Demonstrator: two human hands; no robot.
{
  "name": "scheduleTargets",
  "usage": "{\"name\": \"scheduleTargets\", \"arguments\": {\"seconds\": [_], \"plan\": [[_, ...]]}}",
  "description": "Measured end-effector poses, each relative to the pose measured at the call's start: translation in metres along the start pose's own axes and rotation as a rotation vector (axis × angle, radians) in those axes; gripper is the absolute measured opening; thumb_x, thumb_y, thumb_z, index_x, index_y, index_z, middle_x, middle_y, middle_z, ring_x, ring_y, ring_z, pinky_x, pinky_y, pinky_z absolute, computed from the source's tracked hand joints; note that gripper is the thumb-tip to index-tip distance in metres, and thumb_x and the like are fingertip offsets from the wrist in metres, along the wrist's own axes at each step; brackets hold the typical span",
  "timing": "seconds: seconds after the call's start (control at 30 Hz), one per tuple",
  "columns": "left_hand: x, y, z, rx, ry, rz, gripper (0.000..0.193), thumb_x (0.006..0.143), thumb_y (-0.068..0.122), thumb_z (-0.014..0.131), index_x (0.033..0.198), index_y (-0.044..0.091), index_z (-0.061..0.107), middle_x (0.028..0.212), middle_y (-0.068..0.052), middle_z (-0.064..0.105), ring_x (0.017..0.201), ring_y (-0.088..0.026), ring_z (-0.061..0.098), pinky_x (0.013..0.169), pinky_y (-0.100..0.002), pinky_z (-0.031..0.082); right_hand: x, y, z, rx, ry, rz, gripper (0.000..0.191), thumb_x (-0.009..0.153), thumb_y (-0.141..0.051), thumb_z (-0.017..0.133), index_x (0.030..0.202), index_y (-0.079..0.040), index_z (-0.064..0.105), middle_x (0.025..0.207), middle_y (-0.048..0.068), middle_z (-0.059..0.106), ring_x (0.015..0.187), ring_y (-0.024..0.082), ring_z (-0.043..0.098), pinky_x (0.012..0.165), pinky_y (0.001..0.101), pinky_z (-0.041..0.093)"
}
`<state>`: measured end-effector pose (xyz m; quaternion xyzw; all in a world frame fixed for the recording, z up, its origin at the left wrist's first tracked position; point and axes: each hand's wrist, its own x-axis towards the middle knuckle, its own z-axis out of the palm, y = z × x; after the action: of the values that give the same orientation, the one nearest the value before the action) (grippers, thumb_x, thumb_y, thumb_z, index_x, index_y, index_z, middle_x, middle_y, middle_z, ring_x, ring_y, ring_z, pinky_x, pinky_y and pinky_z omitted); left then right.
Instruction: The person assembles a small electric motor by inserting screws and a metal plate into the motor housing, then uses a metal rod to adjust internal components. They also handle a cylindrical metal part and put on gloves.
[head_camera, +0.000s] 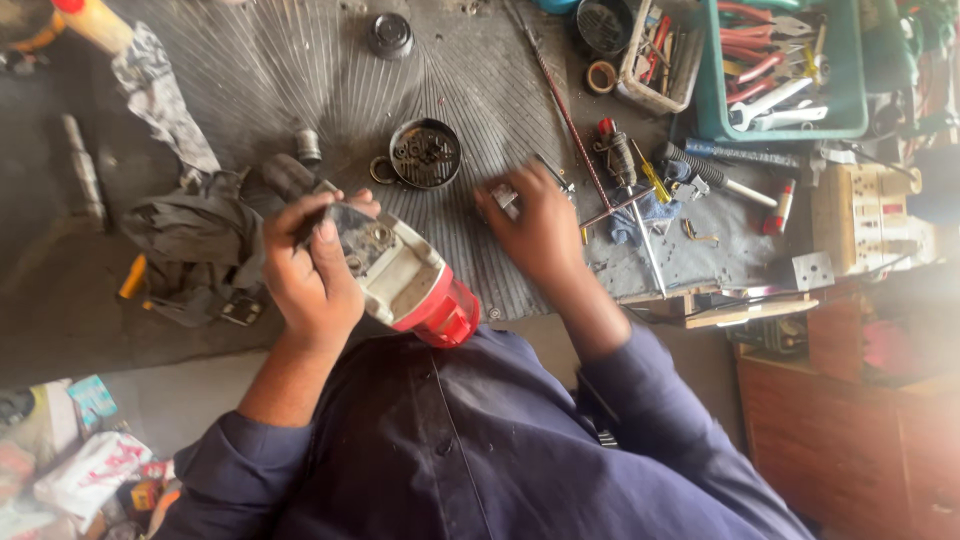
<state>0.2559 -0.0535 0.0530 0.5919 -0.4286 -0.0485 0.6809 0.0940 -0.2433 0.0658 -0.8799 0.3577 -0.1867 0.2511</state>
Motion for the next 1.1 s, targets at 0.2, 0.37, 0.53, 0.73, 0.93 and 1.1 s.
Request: {"name": "scheduleTargets", "arguments": {"seconds": [0.2,0.37,0.53,0.73,0.93,1.1], "plan": [[0.0,0.001,0.006,0.041,0.02,-0.023,0.02,0.119,0.011,0.043,0.134,-0.003,0.042,0.116,-0.025,0.07,0.108,-0.03,0.074,0.101,-0.037,0.058,0.085,0.006,0.03,-0.16,-0.027,-0.429,0.01,0.088,-0.019,0.078,0.098,-0.018,0.079,0.122,0.005,0.063,0.118,0.03,0.056,0.099,0.0439,0.045],[-0.004,0.002,-0.001,0.077,0.05,0.069,0.019,0.119,0.013,0.042,0.132,-0.001,0.042,0.109,-0.022,0.072,0.104,-0.029,0.075,0.105,-0.038,0.057,0.114,-0.001,0.052,-0.523,-0.137,-0.633,0.015,0.087,-0.021,0.074,0.098,-0.027,0.082,0.126,0.001,0.061,0.118,0.025,0.053,0.094,0.0421,0.044],[-0.014,0.002,-0.009,0.102,0.08,0.083,0.021,0.118,0.014,0.043,0.131,-0.002,0.041,0.111,-0.024,0.071,0.104,-0.03,0.074,0.104,-0.04,0.058,0.128,-0.007,0.056,-0.802,-0.325,-0.733,0.009,0.082,-0.021,0.072,0.086,-0.021,0.08,0.114,0.0,0.063,0.112,0.021,0.057,0.091,0.0387,0.045],[-0.019,0.0,-0.013,0.048,0.08,0.066,0.02,0.119,0.014,0.044,0.132,-0.001,0.039,0.114,-0.023,0.071,0.107,-0.029,0.074,0.102,-0.038,0.06,0.138,-0.009,0.056,-0.834,-0.356,-0.796,0.006,0.081,-0.018,0.072,0.082,-0.017,0.078,0.109,0.001,0.065,0.107,0.021,0.06,0.086,0.0376,0.048],[-0.017,0.001,-0.012,0.096,0.075,0.055,0.021,0.118,0.013,0.044,0.132,-0.002,0.041,0.113,-0.024,0.072,0.105,-0.03,0.074,0.099,-0.037,0.059,0.138,-0.011,0.052,-0.78,-0.349,-0.787,0.005,0.082,-0.014,0.074,0.085,-0.016,0.077,0.11,0.004,0.064,0.107,0.023,0.06,0.086,0.0394,0.05],[-0.014,0.002,-0.012,0.076,0.066,0.068,0.021,0.118,0.014,0.044,0.133,-0.001,0.041,0.115,-0.025,0.072,0.105,-0.029,0.074,0.098,-0.036,0.059,0.141,0.003,0.034,-0.098,-0.299,-0.709,0.011,0.076,-0.008,0.08,0.085,-0.01,0.073,0.112,0.007,0.07,0.103,0.027,0.068,0.087,0.042,0.056]]}}
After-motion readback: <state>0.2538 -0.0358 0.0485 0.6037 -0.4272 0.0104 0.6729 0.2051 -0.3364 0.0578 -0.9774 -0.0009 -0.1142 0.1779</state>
